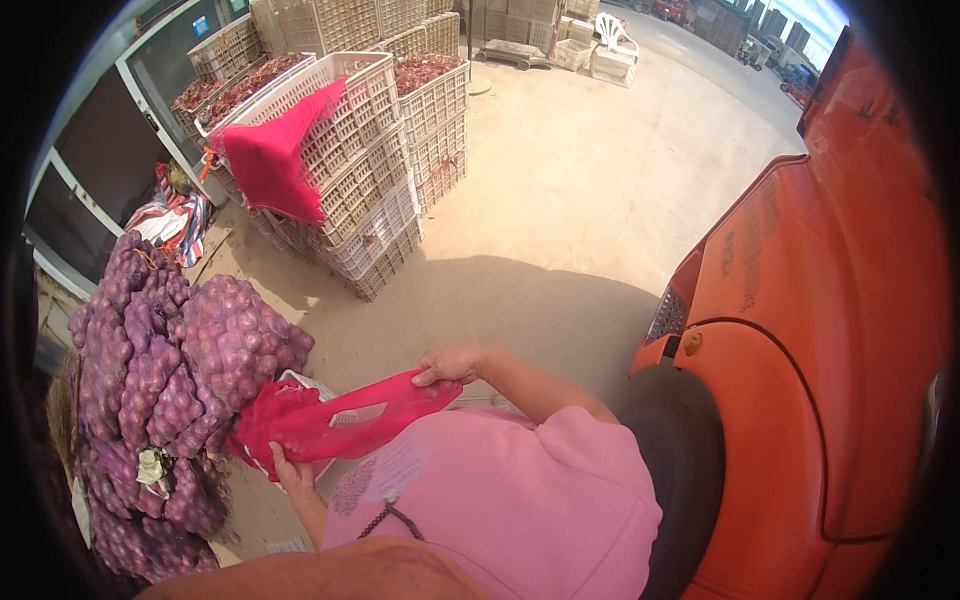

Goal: The person examines and sorts pink mesh bags by hand, picking them up from a pile and a white basket, stretching them out, and then sitting down on the ground to continue handling them.

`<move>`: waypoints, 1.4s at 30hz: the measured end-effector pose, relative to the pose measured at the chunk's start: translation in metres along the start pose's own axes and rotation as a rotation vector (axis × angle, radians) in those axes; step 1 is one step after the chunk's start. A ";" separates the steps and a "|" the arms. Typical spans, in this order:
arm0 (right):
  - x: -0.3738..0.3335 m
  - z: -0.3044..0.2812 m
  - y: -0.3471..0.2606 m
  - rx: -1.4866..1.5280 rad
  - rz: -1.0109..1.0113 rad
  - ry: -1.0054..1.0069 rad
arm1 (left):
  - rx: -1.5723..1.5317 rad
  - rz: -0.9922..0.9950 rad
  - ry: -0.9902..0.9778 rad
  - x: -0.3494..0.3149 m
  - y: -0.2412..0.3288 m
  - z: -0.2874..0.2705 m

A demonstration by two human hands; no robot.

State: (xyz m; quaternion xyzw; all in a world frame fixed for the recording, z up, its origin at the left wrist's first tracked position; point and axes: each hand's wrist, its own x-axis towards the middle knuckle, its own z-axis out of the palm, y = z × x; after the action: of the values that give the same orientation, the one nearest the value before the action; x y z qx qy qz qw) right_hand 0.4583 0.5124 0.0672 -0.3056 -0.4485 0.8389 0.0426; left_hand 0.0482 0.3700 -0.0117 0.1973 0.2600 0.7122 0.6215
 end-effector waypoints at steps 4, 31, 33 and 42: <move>-0.031 -0.043 0.002 -0.210 -0.119 0.138 | 0.860 0.085 0.479 0.033 -0.036 0.037; -0.175 -0.193 0.033 0.605 -0.614 0.377 | 0.191 -0.574 -0.010 0.214 -0.196 0.193; -0.187 -0.208 0.017 0.884 -0.790 0.398 | 0.458 -0.720 -0.116 0.205 -0.201 0.202; -0.109 -0.219 -0.040 -0.290 -0.502 1.197 | 0.147 -0.598 -0.126 0.202 -0.183 0.182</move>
State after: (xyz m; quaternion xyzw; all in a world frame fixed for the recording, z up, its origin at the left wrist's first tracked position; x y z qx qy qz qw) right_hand 0.6588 0.6575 0.0595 -0.6077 -0.5132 0.4202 0.4367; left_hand 0.2707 0.6092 0.0105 0.2002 0.3184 0.4636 0.8023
